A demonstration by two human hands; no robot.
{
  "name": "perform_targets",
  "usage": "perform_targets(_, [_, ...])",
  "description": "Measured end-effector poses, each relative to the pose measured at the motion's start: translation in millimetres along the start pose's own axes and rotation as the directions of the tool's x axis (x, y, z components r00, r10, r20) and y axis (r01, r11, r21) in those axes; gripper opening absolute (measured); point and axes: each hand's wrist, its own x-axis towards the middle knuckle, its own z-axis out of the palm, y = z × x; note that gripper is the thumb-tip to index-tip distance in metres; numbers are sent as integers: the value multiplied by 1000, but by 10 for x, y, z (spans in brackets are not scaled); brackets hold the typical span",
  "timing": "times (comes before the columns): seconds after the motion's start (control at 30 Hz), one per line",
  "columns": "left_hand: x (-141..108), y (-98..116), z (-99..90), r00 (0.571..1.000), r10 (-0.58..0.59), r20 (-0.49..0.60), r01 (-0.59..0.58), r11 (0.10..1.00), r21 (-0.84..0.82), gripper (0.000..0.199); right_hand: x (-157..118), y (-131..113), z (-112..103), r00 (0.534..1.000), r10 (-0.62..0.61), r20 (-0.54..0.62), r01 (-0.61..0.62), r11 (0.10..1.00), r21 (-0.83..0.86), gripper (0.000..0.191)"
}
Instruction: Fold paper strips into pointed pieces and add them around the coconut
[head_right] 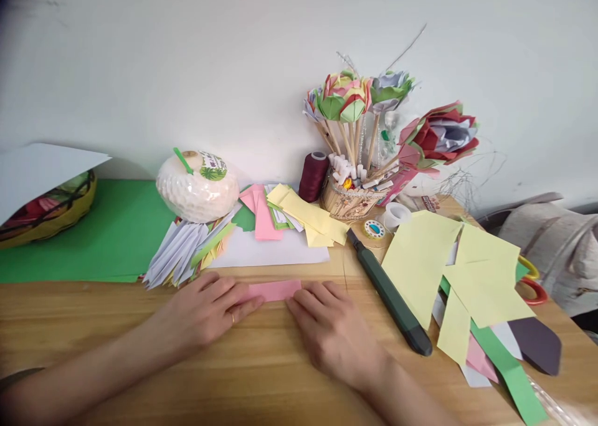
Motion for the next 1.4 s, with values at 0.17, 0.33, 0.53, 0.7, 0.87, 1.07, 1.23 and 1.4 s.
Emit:
perform_targets(0.17, [-203, -37, -36, 999, -29, 23, 28, 999, 20, 30, -32, 70, 1, 1000, -13, -5, 14, 999, 31, 29])
perform_targets(0.33, [-316, -56, -35, 996, -87, 6, 88, 996, -33, 30, -68, 123, -10, 999, -35, -19, 36, 997, 65, 29])
perform_targets(0.53, [-311, -102, 14, 985, -142, -99, 130, 984, -123, 28, -53, 138, -38, 1000, -12, -15, 13, 996, 92, 27])
perform_targets(0.7, [-261, -148, 2, 972, -110, -206, 82, 987, -140, 28, -90, 190, -21, 998, 12, -61, -5, 994, 111, 26])
perform_targets(0.87, [-229, -164, -2, 968, -121, -220, 73, 974, -214, 29, -83, 237, -26, 972, 213, -102, -197, 969, 151, 25])
perform_targets(1.07, [-20, -130, -72, 941, -195, -277, 117, 955, -274, 34, 52, 112, 25, 961, 271, 55, -277, 936, 220, 30])
perform_targets(1.23, [209, 12, -13, 959, -163, -233, 131, 980, -148, 21, 79, 13, 117, 967, 233, -106, -202, 949, 243, 13])
perform_targets(1.4, [273, 120, 88, 897, -108, -429, 98, 994, -44, 13, 41, -10, 102, 960, 164, -229, -118, 972, 204, 16])
